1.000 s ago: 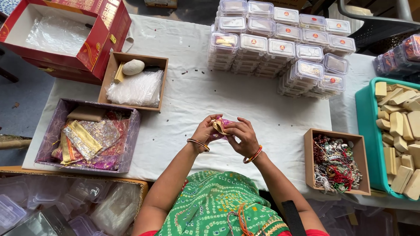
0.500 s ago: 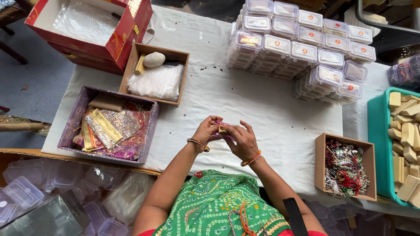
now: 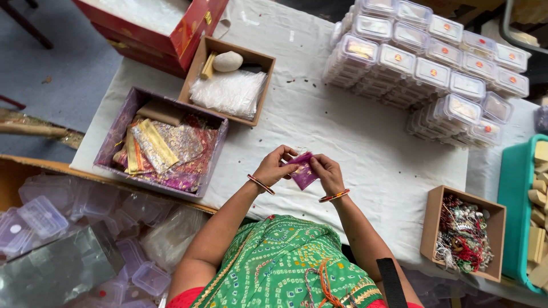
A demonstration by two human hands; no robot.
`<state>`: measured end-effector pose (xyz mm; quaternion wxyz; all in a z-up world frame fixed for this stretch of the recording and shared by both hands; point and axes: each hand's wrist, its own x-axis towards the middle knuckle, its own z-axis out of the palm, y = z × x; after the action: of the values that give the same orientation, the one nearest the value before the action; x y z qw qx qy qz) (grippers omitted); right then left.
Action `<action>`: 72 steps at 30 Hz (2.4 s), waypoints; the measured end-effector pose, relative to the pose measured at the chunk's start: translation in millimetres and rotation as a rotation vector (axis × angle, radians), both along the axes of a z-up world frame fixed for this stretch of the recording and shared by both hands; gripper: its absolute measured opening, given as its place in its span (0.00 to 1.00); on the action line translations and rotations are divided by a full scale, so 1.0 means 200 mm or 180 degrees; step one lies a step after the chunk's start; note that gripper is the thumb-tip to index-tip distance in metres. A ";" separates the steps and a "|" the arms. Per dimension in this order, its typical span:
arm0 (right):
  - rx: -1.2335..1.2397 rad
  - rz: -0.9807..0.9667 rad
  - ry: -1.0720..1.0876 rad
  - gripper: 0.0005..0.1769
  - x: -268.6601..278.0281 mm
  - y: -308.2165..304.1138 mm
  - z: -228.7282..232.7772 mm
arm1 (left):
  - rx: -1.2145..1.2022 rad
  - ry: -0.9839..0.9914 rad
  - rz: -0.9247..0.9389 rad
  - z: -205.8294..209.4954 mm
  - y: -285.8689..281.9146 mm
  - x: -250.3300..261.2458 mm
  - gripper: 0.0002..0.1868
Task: The person wraps small jewelry items in decorative paper and places them into small plastic containers. They also place a beaded bracelet into a clear plastic bag. The person stacks the filled containers on the table.
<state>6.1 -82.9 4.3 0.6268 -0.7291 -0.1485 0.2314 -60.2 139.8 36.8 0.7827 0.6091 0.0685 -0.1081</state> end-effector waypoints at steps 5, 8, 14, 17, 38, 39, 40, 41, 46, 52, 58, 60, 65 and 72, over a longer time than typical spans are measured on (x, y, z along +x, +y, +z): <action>0.0289 -0.1230 0.1174 0.14 0.15 -0.21 -0.28 | 0.1946 -0.0497 0.2109 -0.02 0.52 -0.32 0.20; 0.0379 -0.1864 0.1607 0.13 0.17 -0.44 -0.45 | 0.3571 -0.0415 0.3600 -0.05 0.92 -0.77 0.24; 0.0670 -0.2649 0.1966 0.11 0.19 -0.77 -0.71 | 0.5273 0.2978 0.4193 -0.37 1.35 -1.63 0.59; 0.0774 -0.2542 0.1912 0.11 0.18 -0.76 -0.66 | 0.4024 0.4227 0.4028 -0.31 1.36 -1.80 0.71; 0.0554 -0.2256 0.1996 0.15 0.18 -0.75 -0.57 | -0.1713 0.1744 0.6509 -0.55 1.19 -2.08 0.41; 0.0499 -0.2290 0.2014 0.15 0.18 -0.74 -0.56 | -0.1563 0.1624 0.6640 -0.42 1.16 -2.01 0.37; 0.0515 -0.2291 0.2006 0.15 0.18 -0.73 -0.55 | -0.1567 0.1607 0.6631 -0.51 1.20 -2.05 0.37; 0.0473 -0.2280 0.2004 0.15 0.18 -0.73 -0.54 | -0.1464 0.1181 0.6852 -0.60 1.25 -2.09 0.37; 0.0351 -0.2193 0.1924 0.15 0.19 -0.77 -0.59 | 0.2063 0.0603 0.7523 -0.46 1.27 -2.11 0.59; 0.0452 -0.2210 0.1875 0.14 0.19 -0.78 -0.61 | 0.6714 0.2740 0.4704 -0.15 1.51 -2.17 0.70; 0.0509 -0.2170 0.1840 0.13 0.17 -0.80 -0.61 | 0.7356 0.3649 0.2120 -0.44 1.79 -2.09 0.61; 0.0599 -0.2216 0.1848 0.14 0.14 -0.78 -0.59 | 0.7360 0.3415 0.1661 -0.43 1.70 -2.06 0.51; 0.0787 -0.2139 0.1721 0.12 0.15 -0.80 -0.67 | 0.5977 0.3512 0.1548 0.12 1.37 -2.05 0.69; 0.0664 -0.2151 0.1739 0.13 0.16 -0.76 -0.62 | 0.4764 0.3951 -0.0176 0.19 0.95 -1.99 0.71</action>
<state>38.9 -234.1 -120.6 0.7536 -0.5817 0.2465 0.1815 -458.0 330.0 75.4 0.0148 0.7853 0.5057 -0.3569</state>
